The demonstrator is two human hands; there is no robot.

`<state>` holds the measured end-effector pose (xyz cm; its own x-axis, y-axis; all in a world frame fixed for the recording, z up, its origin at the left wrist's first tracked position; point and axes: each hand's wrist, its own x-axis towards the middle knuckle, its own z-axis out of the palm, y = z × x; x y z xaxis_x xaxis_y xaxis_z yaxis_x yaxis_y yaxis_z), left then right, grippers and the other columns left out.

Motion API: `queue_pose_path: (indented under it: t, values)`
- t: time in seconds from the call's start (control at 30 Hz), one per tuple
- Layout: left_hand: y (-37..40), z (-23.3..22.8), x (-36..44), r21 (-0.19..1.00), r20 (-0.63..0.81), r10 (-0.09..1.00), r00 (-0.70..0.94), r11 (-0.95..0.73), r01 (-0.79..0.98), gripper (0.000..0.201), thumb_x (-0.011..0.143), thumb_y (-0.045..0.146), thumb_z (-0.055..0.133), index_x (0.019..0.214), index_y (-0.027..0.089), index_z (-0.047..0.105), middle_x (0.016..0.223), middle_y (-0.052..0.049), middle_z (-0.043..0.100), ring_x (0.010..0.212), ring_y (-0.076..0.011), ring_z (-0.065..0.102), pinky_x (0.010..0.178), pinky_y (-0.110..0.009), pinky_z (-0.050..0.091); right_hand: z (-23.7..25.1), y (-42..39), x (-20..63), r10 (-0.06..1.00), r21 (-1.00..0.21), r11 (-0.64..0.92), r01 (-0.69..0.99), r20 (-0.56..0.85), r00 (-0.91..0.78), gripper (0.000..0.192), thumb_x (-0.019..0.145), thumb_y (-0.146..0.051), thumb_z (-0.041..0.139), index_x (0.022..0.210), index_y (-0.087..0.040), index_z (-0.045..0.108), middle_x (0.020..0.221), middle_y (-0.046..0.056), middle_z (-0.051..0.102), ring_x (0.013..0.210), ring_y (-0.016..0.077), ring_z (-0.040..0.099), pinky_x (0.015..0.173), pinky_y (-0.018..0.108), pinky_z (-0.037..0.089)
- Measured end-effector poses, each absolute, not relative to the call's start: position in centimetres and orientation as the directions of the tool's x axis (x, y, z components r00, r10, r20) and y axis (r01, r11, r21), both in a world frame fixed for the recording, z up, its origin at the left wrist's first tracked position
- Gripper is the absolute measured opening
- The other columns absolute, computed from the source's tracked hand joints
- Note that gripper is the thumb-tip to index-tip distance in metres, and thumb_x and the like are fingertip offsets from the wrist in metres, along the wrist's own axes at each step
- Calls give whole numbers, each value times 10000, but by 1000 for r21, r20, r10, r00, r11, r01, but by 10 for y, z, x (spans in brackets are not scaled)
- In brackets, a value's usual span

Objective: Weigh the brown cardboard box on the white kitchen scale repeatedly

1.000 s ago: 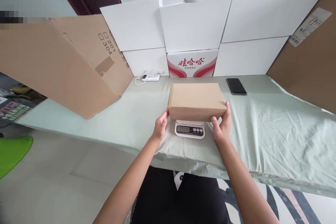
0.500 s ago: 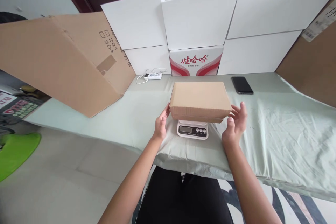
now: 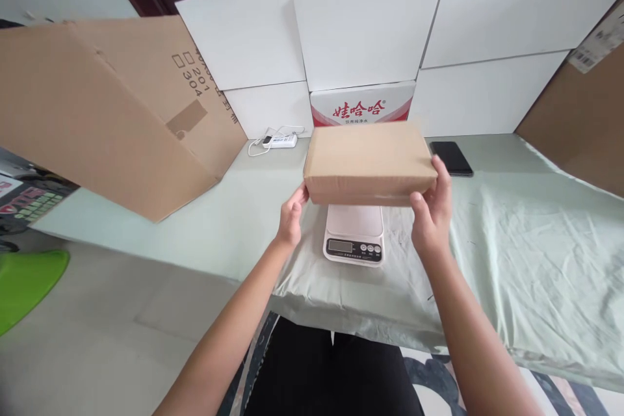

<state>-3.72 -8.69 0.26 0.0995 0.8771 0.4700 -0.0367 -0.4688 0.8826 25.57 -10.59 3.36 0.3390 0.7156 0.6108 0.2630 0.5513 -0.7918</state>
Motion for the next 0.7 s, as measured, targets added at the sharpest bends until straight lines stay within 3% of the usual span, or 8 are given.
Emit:
queue_pose_path:
  t: [0.13,0.27,0.43,0.7]
  values:
    - [-28,7,-24,890,456,885,96,-456,-24,876,1027,851,446,1664,262,572,1763,-76,565,1689,-331,476,1408,-452,382,43,-47,260,703,-760,614,212,649,291,686,942,-603,719,1581,-430,539,1632,59,637,1556,391,574,1364,665,408]
    - [9,-17,-19,928,364,927,93,-369,49,903,1013,871,442,1643,242,597,1734,-83,598,1675,-324,499,1399,-480,396,2,-8,268,777,-830,519,205,558,290,827,865,-684,721,1587,-361,481,1568,108,651,1476,380,634,1287,650,482]
    - [16,-30,-26,942,306,947,97,-316,113,812,1056,811,412,1631,274,613,1695,-58,643,1656,-302,528,1379,-479,426,-30,0,274,813,-850,477,223,523,255,853,864,-682,704,1613,-355,458,1498,116,682,1397,378,669,1237,624,518]
    - [14,-26,-25,943,262,960,97,-276,183,795,1080,776,364,1631,257,608,1649,-67,688,1583,-303,608,1334,-469,476,-25,-2,271,812,-859,449,246,507,288,809,865,-604,698,1581,-293,488,1406,129,714,1301,359,697,1214,632,533]
